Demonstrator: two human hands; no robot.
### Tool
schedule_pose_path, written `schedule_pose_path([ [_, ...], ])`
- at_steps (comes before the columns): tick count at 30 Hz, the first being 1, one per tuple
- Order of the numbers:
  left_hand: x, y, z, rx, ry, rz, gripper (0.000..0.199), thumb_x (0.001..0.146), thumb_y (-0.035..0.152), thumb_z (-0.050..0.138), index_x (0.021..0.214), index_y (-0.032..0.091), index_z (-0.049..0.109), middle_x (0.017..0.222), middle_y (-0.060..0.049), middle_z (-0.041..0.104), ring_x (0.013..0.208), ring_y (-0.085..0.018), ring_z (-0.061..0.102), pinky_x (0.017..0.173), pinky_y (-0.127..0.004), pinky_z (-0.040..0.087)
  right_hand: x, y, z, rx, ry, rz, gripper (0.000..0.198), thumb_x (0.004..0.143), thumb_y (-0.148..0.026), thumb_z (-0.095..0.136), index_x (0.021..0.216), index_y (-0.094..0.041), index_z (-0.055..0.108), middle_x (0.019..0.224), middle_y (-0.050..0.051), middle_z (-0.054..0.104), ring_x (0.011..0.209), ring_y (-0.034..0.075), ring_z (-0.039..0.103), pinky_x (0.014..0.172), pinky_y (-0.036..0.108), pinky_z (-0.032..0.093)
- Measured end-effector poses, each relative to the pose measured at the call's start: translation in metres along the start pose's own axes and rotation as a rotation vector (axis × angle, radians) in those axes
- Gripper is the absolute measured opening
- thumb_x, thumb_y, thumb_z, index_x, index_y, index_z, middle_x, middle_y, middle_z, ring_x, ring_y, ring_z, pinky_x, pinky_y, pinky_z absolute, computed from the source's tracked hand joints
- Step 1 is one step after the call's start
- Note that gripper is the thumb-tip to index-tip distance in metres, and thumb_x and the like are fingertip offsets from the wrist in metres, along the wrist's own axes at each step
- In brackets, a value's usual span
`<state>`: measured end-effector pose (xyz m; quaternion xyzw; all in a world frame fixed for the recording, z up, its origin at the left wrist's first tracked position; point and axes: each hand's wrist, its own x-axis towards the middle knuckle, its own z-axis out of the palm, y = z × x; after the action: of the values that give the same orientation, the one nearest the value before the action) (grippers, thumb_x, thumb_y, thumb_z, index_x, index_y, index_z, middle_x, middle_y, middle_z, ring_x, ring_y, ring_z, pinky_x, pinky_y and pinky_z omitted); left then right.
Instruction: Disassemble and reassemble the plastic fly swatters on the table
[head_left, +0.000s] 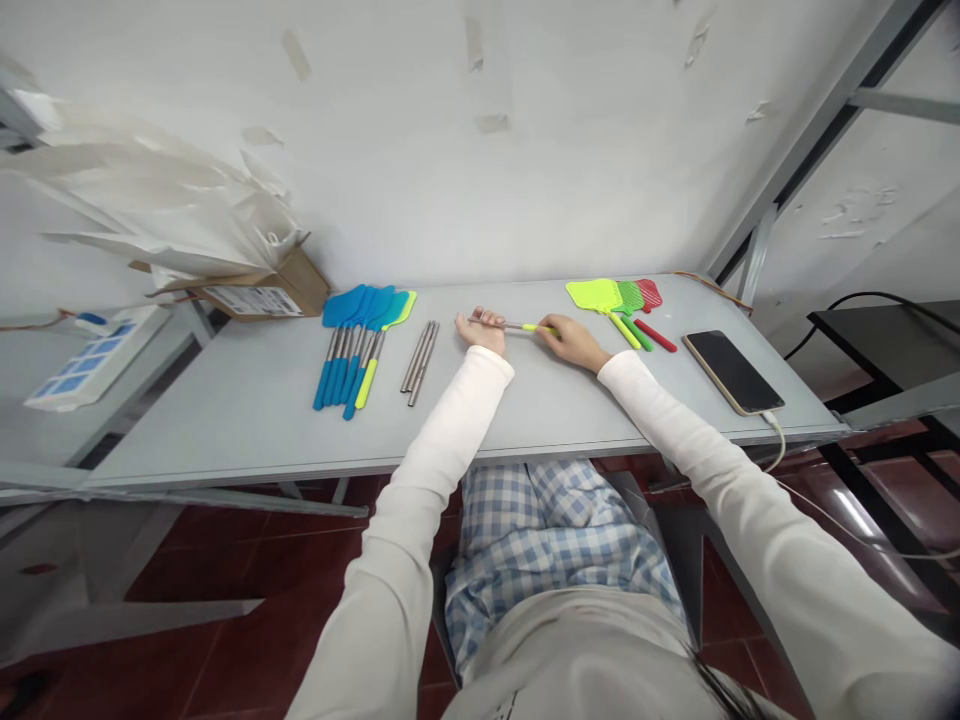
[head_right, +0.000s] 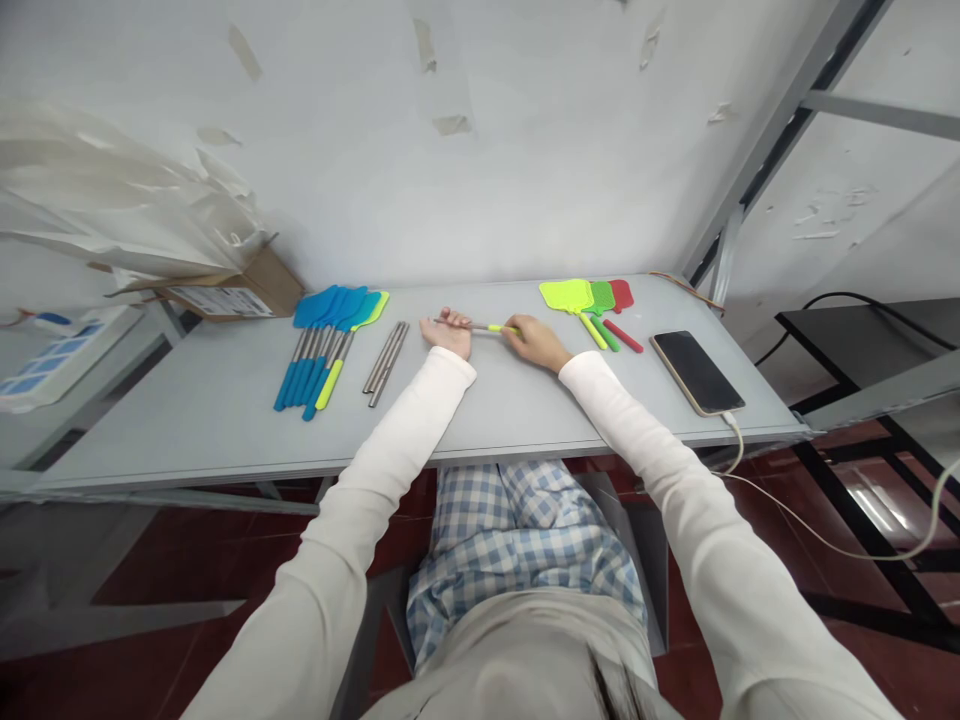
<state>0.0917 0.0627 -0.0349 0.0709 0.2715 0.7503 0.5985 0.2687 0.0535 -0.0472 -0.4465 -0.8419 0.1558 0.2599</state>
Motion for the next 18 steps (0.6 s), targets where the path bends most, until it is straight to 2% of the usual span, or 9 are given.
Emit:
schedule_pose_path([
  [2, -0.004, -0.006, 0.005, 0.054, -0.016, -0.039, 0.044, 0.091, 0.058, 0.044, 0.066, 0.021, 0.038, 0.053, 0.008, 0.038, 0.045, -0.006, 0.041, 0.056, -0.019, 0.043, -0.001, -0.001, -0.002, -0.071, 0.027, 0.064, 0.031, 0.098, -0.036, 0.039, 0.107, -0.015, 0.060, 0.105, 0.014, 0.069, 0.088, 0.022, 0.059, 0.074, 0.030, 0.038],
  [5, -0.007, -0.012, 0.011, 0.074, -0.027, -0.070, 0.043, 0.091, 0.047, 0.055, 0.066, 0.021, 0.032, 0.052, 0.010, 0.033, 0.042, -0.004, 0.037, 0.056, -0.017, 0.043, -0.004, -0.006, -0.004, -0.157, -0.001, 0.081, 0.032, 0.100, -0.036, 0.037, 0.112, -0.015, 0.057, 0.107, 0.014, 0.070, 0.087, 0.024, 0.061, 0.068, 0.029, 0.035],
  [8, -0.007, -0.008, 0.014, 0.064, 0.020, -0.101, 0.046, 0.095, 0.028, 0.052, 0.062, 0.021, 0.020, 0.047, 0.012, 0.015, 0.035, -0.004, 0.018, 0.042, -0.016, 0.028, -0.007, -0.016, -0.002, -0.257, -0.067, 0.048, 0.034, 0.101, -0.042, 0.037, 0.114, -0.016, 0.055, 0.106, 0.015, 0.070, 0.084, 0.025, 0.063, 0.064, 0.029, 0.031],
  [11, -0.006, 0.003, 0.018, 0.083, 0.071, -0.102, 0.045, 0.094, 0.017, 0.046, 0.063, 0.022, 0.014, 0.047, 0.011, 0.007, 0.034, -0.004, 0.009, 0.036, -0.019, 0.015, -0.007, -0.027, 0.004, -0.336, -0.138, 0.037, 0.037, 0.101, -0.044, 0.036, 0.114, -0.015, 0.054, 0.096, 0.015, 0.071, 0.077, 0.026, 0.062, 0.063, 0.030, 0.029],
  [14, -0.006, 0.013, 0.025, 0.132, 0.068, -0.051, 0.044, 0.093, 0.017, 0.049, 0.063, 0.022, 0.016, 0.048, 0.011, 0.008, 0.034, -0.003, 0.009, 0.034, -0.019, 0.012, -0.004, -0.038, 0.011, -0.218, -0.136, 0.043, 0.036, 0.102, -0.044, 0.031, 0.104, -0.017, 0.055, 0.082, 0.010, 0.069, 0.070, 0.023, 0.059, 0.064, 0.029, 0.031],
  [18, -0.008, 0.019, 0.035, 0.170, 0.015, 0.014, 0.044, 0.091, 0.017, 0.053, 0.063, 0.022, 0.019, 0.049, 0.012, 0.009, 0.034, -0.002, 0.010, 0.033, -0.019, 0.011, 0.001, -0.048, 0.013, 0.131, -0.145, 0.009, 0.050, 0.103, -0.051, 0.017, 0.079, -0.020, 0.049, 0.071, 0.003, 0.060, 0.064, 0.016, 0.051, 0.065, 0.027, 0.035],
])
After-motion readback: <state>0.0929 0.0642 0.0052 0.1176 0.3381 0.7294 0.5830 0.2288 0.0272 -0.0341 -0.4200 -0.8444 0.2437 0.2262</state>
